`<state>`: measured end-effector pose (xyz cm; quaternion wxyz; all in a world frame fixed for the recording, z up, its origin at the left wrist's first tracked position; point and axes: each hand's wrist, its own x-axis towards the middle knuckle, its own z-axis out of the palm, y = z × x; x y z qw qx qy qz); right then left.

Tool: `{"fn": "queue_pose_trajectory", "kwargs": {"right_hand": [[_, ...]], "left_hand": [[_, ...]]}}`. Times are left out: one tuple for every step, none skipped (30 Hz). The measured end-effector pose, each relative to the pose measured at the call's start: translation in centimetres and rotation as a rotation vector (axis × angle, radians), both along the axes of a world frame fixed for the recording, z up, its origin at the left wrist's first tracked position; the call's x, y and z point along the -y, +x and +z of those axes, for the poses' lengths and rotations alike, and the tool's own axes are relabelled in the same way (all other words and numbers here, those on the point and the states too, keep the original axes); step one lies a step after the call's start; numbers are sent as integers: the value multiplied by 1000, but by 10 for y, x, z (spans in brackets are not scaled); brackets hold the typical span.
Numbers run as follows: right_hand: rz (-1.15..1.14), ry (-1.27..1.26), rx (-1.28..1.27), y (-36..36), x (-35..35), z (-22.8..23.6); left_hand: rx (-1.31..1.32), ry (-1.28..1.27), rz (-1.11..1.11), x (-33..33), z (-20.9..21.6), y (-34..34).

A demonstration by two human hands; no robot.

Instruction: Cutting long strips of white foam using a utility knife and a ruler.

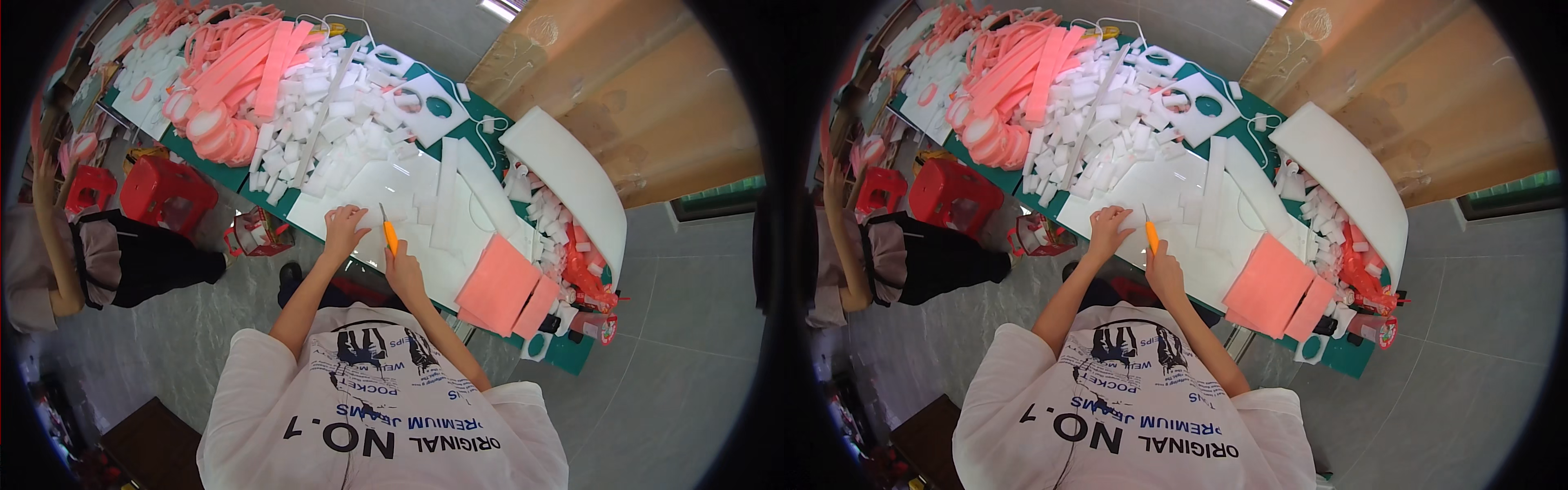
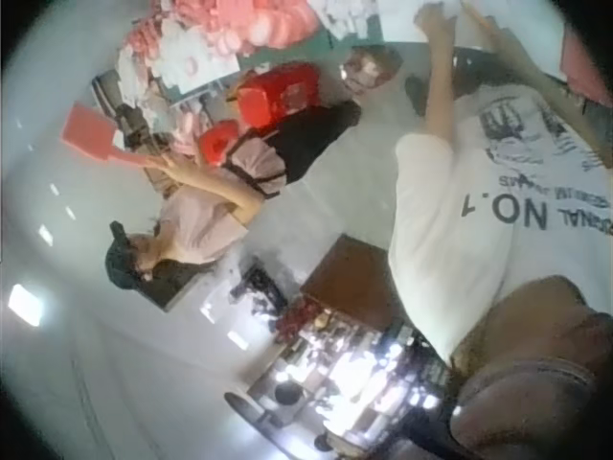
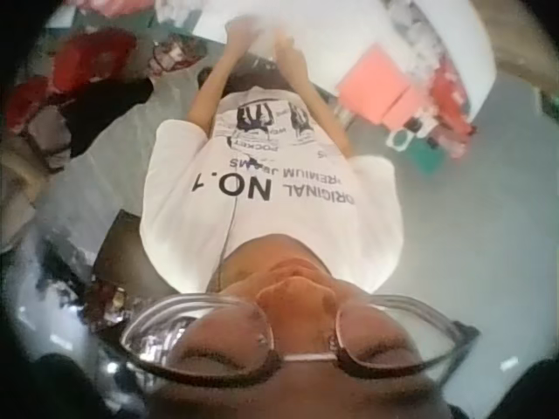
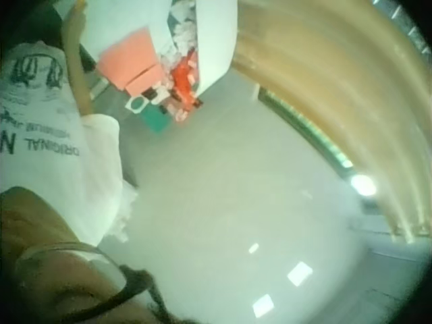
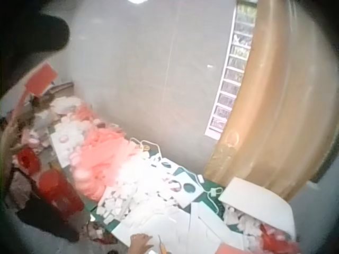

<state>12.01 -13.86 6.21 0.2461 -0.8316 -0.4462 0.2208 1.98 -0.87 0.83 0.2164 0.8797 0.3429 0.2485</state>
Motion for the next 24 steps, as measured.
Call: {"fn": "queue_pose_trajectory", "kwargs": {"right_hand": [[17, -26, 22, 0, -3, -3], [16, -29, 26, 0, -4, -9], [18, -30, 32, 0, -6, -14], [21, -31, 37, 0, -7, -18], [21, -37, 38, -1, -6, -23], [18, -50, 57, -3, -6, -22], [15, -63, 75, -5, -5, -23], [16, -72, 73, -6, -3, -24], [18, -67, 95, -6, -4, -25], [19, -62, 117, -7, -4, -25], [21, -67, 115, -7, -3, -26], [25, -80, 130, -6, -2, -26], [29, -92, 144, -5, -1, -26], [30, -96, 143, -4, -2, -27], [24, -104, 138, -5, -3, -26], [17, -111, 132, -5, -5, -25], [16, -114, 130, -5, -6, -24], [25, -127, 127, -5, -8, -22], [33, -139, 124, -5, -9, -21], [31, -140, 123, -5, -9, -20], [22, -123, 90, -5, -11, -18], [14, -106, 57, -4, -12, -18], [13, -105, 58, -2, -15, -19], [28, -101, 50, -1, -18, -22]], "left_hand": [[-1, -19, 4, -1, -4, 4], [-1, -38, 8, -1, -7, 7], [0, -43, 7, -1, -10, 9], [11, -52, 14, 1, -13, 9], [21, -62, 22, 1, -16, 9], [20, -70, 22, 2, -15, 9], [31, -69, 26, 1, -15, 9], [42, -69, 30, 1, -14, 9], [40, -74, 32, 0, -15, 9], [41, -79, 35, 0, -15, 9], [41, -83, 38, -1, -15, 9], [40, -88, 40, 0, -15, 9], [40, -76, 42, 0, -15, 10], [40, -64, 43, 0, -14, 10], [39, -68, 42, 0, -14, 10], [29, -65, 43, 0, -13, 9], [19, -62, 42, 0, -13, 9], [18, -64, 40, 0, -13, 9], [20, -68, 41, 0, -13, 9], [22, -72, 41, 0, -13, 9], [23, -71, 40, 0, -15, 9], [49, -66, 46, 1, -16, 9], [75, -61, 52, 1, -17, 9], [74, -65, 47, 1, -15, 11]]}}
